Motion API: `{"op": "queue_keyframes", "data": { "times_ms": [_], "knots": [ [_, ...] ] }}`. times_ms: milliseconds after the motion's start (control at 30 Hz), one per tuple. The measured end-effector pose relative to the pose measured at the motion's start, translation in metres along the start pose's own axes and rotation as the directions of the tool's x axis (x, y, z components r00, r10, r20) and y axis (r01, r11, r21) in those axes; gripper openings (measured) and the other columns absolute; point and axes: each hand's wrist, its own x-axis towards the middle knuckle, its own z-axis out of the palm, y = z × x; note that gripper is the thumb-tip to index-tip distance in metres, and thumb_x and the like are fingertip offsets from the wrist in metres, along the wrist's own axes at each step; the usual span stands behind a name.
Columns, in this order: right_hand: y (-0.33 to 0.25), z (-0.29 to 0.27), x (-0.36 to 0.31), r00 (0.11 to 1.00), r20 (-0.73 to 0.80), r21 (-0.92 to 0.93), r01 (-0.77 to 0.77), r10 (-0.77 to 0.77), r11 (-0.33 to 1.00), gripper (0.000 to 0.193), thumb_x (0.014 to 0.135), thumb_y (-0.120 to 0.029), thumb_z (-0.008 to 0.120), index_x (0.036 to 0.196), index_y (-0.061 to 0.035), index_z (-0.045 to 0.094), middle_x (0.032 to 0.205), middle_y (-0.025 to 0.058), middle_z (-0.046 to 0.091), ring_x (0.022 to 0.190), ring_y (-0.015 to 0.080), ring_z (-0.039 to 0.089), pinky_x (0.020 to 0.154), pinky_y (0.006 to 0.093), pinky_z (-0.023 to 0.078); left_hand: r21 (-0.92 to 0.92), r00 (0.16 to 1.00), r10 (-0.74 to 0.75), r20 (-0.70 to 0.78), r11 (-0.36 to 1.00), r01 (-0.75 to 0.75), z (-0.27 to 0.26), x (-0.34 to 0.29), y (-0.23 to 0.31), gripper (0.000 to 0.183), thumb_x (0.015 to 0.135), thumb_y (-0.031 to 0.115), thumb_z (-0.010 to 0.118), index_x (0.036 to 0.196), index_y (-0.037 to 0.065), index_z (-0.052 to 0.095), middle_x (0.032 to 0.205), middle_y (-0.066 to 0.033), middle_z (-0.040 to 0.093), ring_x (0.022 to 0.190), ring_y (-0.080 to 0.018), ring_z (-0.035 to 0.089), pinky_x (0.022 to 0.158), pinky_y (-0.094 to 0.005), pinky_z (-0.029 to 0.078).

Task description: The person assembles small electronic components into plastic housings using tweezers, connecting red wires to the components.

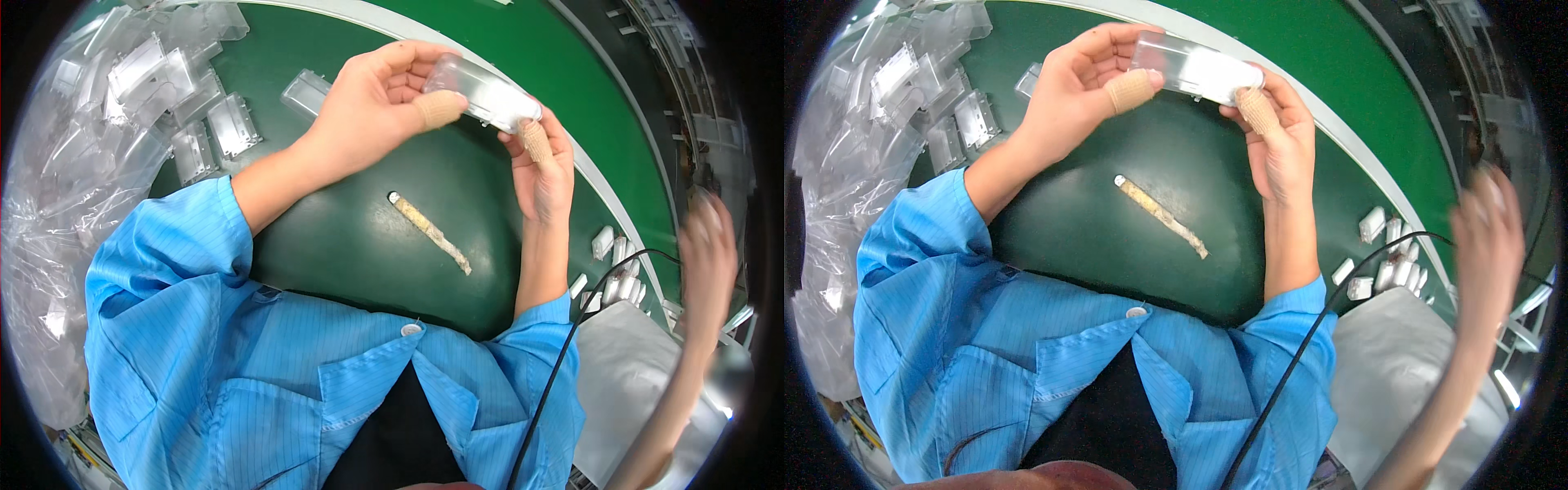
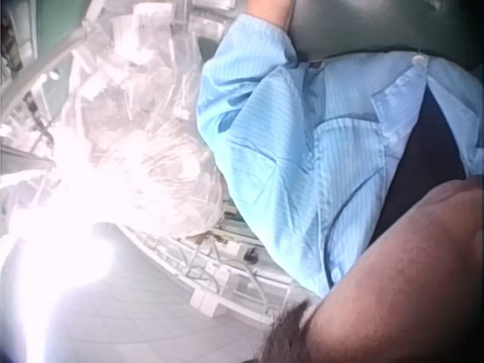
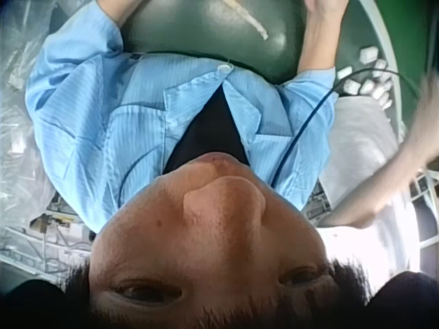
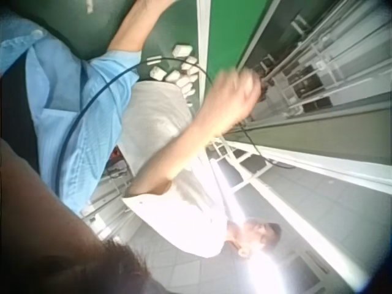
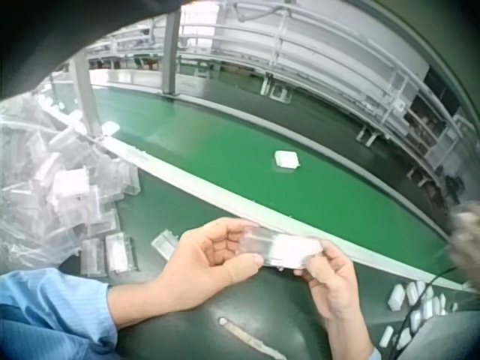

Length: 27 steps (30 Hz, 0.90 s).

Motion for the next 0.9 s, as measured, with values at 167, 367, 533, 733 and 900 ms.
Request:
{"op": "queue_keyframes", "data": {
  "times_ms": [167,367,533,733,900],
  "knots": [
    [0.014,0.000,-0.005,0.957,0.170,0.292,-0.276,0.234,0.916,0.040,0.087,-0.013,0.059,0.122,0.0036,0.049,0.113,0.0130,0.058,0.101,0.0226,0.059,0.089,0.0350,0.050,0.475,0.929,0.338,0.154,0.799,-0.369,0.000,-0.009,0.023,0.056,0.068,0.013,0.079,0.120,0.009,0.058,0.100,-0.0074,0.054,0.085,-0.0140,0.056,0.072,-0.0253,0.049],
    [0.021,-0.019,-0.001,0.885,0.376,0.307,-0.398,0.274,0.864,0.040,0.085,-0.016,0.062,0.118,0.0041,0.052,0.110,0.0156,0.060,0.101,0.0255,0.060,0.088,0.0392,0.051,0.228,0.830,0.480,0.285,0.807,-0.545,0.004,-0.006,0.017,0.055,0.064,0.015,0.081,0.115,0.011,0.062,0.108,-0.0083,0.053,0.092,-0.0170,0.056,0.070,-0.0256,0.050],
    [0.014,-0.011,-0.005,0.897,0.375,0.306,-0.359,0.235,0.882,0.039,0.086,-0.015,0.060,0.119,0.0041,0.051,0.112,0.0149,0.060,0.103,0.0242,0.059,0.088,0.0382,0.051,0.203,0.877,0.337,0.344,0.885,-0.419,0.002,-0.006,0.016,0.055,0.068,0.012,0.078,0.119,0.009,0.058,0.120,-0.0098,0.050,0.113,-0.0233,0.049,0.094,-0.0333,0.042],
    [0.014,-0.009,-0.002,0.931,0.236,0.231,-0.331,0.278,0.915,0.037,0.088,-0.013,0.059,0.122,-0.0005,0.051,0.112,0.0106,0.059,0.101,0.0194,0.060,0.086,0.0328,0.052,-0.095,0.940,0.041,0.339,0.995,-0.009,0.006,-0.008,0.010,0.051,0.078,0.011,0.070,0.126,0.006,0.052,0.132,-0.0081,0.040,0.119,-0.0197,0.044,0.095,-0.0348,0.042],
    [0.007,0.007,-0.006,0.955,0.149,0.211,-0.286,0.258,0.935,0.026,0.085,-0.009,0.062,0.109,0.0001,0.055,0.106,0.0082,0.059,0.094,0.0165,0.061,0.079,0.0292,0.054,-0.214,0.921,-0.028,0.389,0.970,0.120,0.006,-0.007,0.008,0.058,0.078,0.017,0.070,0.131,0.007,0.048,0.124,-0.0058,0.049,0.115,-0.0181,0.047,0.093,-0.0298,0.041]
  ]
}}
